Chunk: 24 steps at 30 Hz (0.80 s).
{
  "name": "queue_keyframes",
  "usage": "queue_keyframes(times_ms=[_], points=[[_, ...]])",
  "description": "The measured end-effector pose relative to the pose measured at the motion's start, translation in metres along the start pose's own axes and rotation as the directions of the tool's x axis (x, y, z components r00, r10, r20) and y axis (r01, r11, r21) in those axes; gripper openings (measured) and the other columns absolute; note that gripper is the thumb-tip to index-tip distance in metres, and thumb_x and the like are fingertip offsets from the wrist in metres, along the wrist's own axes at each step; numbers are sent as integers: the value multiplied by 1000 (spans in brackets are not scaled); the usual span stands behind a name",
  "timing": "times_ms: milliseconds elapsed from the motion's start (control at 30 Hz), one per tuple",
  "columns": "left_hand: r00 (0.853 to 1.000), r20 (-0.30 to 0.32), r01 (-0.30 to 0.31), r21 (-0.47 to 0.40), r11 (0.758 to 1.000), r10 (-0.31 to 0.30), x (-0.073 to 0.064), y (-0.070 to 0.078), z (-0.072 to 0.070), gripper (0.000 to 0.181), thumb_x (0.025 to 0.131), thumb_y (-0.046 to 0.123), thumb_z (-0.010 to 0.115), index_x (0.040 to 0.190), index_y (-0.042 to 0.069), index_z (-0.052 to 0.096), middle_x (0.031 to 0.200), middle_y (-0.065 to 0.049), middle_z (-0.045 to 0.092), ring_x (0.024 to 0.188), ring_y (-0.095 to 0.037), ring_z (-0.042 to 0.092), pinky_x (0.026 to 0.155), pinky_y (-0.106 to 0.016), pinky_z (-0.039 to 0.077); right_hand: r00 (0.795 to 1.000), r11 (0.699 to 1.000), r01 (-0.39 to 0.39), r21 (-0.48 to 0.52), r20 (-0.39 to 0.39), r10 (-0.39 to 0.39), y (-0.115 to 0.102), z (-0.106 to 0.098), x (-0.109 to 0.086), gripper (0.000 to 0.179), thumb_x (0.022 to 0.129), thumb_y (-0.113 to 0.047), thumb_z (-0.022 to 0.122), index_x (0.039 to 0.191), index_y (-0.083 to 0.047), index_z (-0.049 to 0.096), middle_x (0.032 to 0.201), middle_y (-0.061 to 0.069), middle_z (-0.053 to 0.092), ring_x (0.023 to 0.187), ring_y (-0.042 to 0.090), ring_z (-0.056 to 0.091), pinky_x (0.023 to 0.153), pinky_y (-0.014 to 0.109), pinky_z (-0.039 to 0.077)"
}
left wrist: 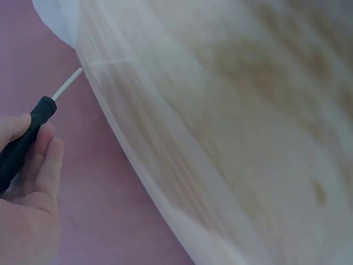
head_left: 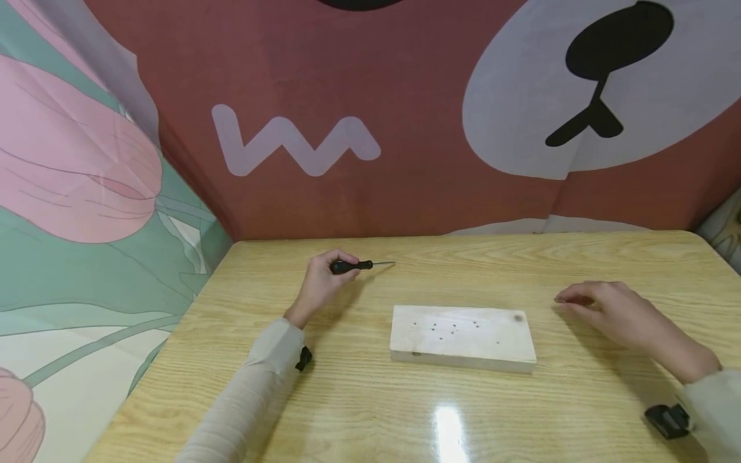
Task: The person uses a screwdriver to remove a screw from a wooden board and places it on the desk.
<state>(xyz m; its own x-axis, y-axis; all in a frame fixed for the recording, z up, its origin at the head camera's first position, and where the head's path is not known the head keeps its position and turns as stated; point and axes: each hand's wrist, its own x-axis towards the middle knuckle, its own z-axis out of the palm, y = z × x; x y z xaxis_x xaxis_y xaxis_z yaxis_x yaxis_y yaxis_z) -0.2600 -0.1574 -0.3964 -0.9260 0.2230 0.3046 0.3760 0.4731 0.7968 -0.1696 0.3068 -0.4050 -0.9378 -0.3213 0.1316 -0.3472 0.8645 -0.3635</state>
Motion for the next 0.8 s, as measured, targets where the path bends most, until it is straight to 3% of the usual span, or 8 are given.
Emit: queue_keyframes(times_ms=[167,333,500,800], points=[[1000,-7,0,23,1000,0,4,-4,1,13,83,-3,76,96,-1,74,106,-19,72,96,-31,71,74,-20,58,1000,1000,3,6,24,-3,4,2,0,19,89,-5,70,108,-1,73,101,12,74,90,28,69,72,39,58],[1000,6,9,64,998,-9,6,-6,-1,10,84,-2,76,94,0,74,105,-18,73,96,-30,71,75,-22,59,999,1000,-8,-2,44,8,6,3,-1,16,89,-9,72,104,-4,74,98,6,74,84,16,68,66,27,55],[998,40,35,113,993,-40,7,-8,-4,14,85,-1,75,99,2,75,106,-16,73,98,-29,71,78,-30,61,998,1000,-4,13,66,3,7,4,-1,13,89,-13,73,100,-8,74,93,-1,73,77,3,63,64,23,52],[993,88,63,205,977,-83,10,-13,-8,21,85,2,76,106,4,75,109,-14,75,97,-25,71,81,-32,60,996,999,28,40,80,-31,9,6,-1,10,87,-7,73,96,-10,75,90,-4,73,76,-2,62,64,22,53]])
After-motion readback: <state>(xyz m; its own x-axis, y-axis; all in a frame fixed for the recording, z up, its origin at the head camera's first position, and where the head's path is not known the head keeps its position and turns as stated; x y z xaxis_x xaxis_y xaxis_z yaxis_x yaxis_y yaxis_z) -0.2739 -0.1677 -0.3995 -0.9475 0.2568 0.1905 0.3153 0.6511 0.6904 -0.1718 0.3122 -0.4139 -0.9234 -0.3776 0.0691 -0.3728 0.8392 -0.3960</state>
